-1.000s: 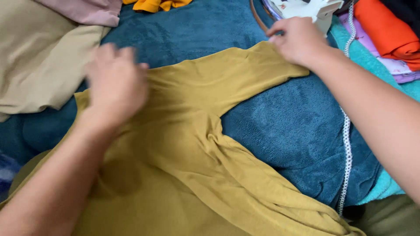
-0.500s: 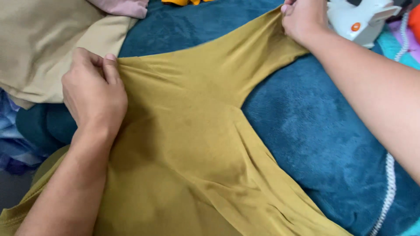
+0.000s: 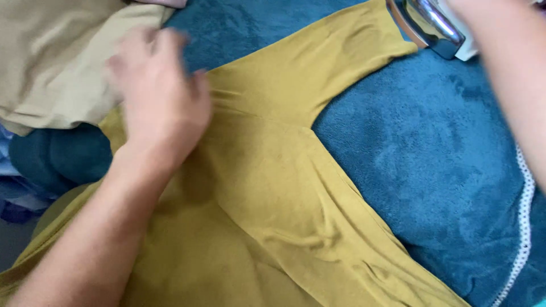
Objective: The person irons a yellow shirt on a bed using an iron, smoothing the fabric by hand and pressing it with the iron.
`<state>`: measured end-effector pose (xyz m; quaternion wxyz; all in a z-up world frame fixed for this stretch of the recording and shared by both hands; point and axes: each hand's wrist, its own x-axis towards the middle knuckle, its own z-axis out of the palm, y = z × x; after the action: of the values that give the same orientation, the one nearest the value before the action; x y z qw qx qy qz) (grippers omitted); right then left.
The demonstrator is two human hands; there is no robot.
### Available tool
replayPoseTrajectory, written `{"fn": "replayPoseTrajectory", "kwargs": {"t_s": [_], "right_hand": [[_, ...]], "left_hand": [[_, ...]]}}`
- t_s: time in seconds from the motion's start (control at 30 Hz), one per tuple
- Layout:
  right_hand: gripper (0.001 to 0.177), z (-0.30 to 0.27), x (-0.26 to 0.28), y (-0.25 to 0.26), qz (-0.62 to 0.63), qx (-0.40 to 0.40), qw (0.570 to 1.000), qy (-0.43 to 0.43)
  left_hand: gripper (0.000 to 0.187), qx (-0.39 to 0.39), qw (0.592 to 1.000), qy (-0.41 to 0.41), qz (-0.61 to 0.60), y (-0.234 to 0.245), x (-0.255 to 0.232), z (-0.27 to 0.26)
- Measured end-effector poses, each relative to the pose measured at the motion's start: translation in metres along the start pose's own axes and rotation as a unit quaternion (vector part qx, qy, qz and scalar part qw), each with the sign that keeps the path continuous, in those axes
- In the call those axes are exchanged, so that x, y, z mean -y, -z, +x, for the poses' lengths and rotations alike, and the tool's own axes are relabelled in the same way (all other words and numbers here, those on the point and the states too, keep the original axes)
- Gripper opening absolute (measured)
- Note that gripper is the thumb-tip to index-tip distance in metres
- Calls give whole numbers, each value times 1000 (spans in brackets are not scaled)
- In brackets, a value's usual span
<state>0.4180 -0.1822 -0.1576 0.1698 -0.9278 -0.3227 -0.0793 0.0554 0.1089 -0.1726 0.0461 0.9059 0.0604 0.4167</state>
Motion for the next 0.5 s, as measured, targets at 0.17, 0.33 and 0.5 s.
{"fn": "replayPoseTrajectory", "kwargs": {"t_s": [0.17, 0.33, 0.5], "right_hand": [[17, -15, -19, 32, 50, 43, 994, -88], [23, -17, -36, 68, 197, 58, 958, -203], [28, -19, -93, 86, 377, 58, 884, -271]], "left_hand": [[19, 97, 967, -101, -215, -53, -70, 49], [52, 218, 941, -129, -223, -124, -162, 85], [74, 339, 934, -63, -98, -153, -195, 80]]}}
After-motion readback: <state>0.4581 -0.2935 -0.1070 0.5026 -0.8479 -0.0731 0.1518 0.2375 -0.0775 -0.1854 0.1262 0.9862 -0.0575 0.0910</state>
